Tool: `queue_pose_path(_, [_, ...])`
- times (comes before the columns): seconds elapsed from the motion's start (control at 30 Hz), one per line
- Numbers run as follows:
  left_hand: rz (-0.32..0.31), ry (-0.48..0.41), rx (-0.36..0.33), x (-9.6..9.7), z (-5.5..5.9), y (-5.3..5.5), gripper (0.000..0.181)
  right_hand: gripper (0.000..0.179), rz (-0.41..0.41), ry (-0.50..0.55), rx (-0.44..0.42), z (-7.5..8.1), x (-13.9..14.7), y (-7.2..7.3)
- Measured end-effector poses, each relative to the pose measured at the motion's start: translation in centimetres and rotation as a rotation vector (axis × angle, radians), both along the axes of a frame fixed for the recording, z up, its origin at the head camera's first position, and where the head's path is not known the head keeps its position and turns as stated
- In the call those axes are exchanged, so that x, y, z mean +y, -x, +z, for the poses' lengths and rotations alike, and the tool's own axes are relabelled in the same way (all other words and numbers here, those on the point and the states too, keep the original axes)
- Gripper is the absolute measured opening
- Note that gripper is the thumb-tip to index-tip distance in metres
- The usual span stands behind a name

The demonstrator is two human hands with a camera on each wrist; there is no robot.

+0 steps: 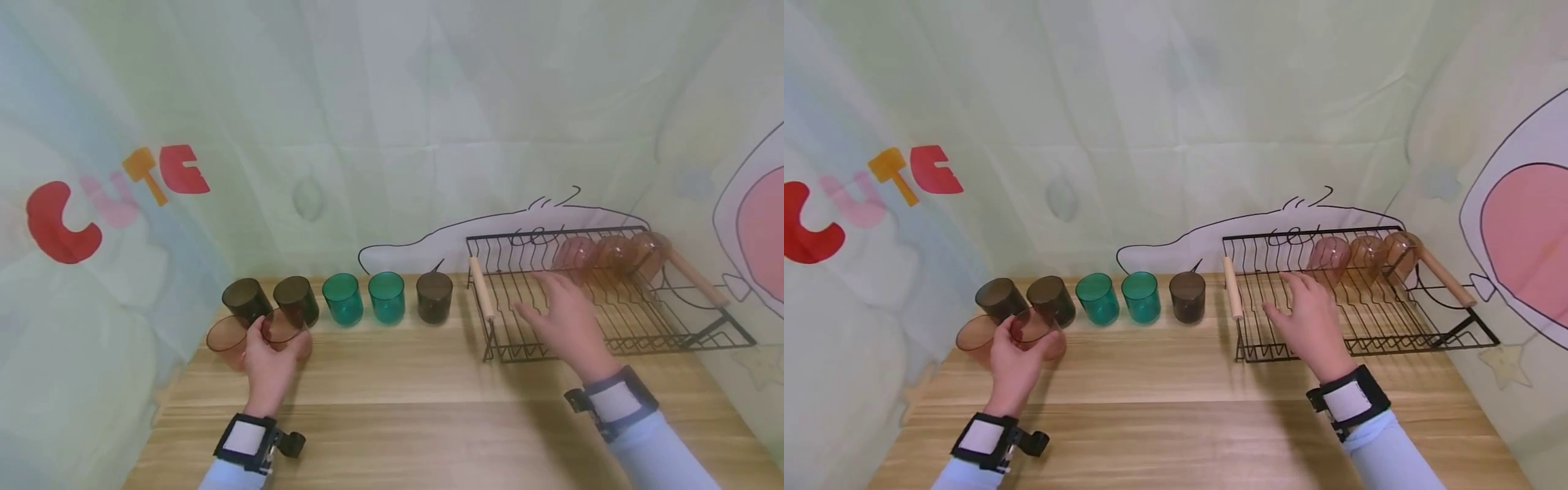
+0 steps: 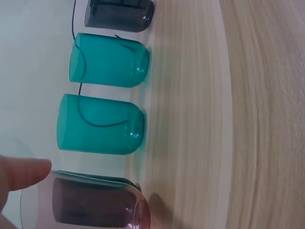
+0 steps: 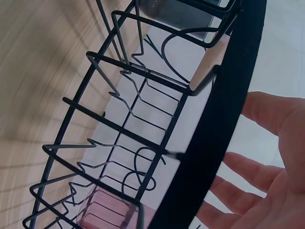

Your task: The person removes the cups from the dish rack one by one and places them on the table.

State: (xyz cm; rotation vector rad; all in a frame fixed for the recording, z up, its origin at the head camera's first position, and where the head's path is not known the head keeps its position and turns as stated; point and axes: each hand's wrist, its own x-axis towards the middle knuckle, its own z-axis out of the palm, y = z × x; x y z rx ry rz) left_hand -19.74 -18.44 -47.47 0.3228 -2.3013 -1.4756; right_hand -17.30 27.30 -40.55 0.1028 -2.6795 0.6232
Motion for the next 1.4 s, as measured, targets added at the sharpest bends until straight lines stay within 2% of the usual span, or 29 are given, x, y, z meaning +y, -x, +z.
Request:
queue_pose_path(0.3, [0.040, -0.005, -0.015, -0.9, -0.8, 0.0, 0.091, 0.062, 0.030, -0.019, -0.040, -0.4, -0.3, 0.1])
queue_pose_path(0.53, [0.037, 0.006, -0.005, -0.7, -1.0, 0.5, 0.091, 0.060, 0.020, -0.019, -0.060, -0.1, -0.2, 0.0])
queue_pose_path(1.0, [0.049, 0.079, 0.003, -0.8, -1.4, 0.8, 0.090, 0.061, 0.020, -0.024, -0.026, -0.4, -0.6, 0.0])
queue_pose_path(1.2, [0.046, 0.065, 0.000, -0.7, -1.1, 0.5, 0.094, 0.062, 0.016, -0.028, -0.024, -0.4, -0.5, -0.1])
queue_pose_path(1.4, [0.002, 0.029, -0.011, -0.4, -0.2, -0.4, 0.097, 0.061, 0.020, -0.027, -0.030, 0.1, -0.4, -0.2])
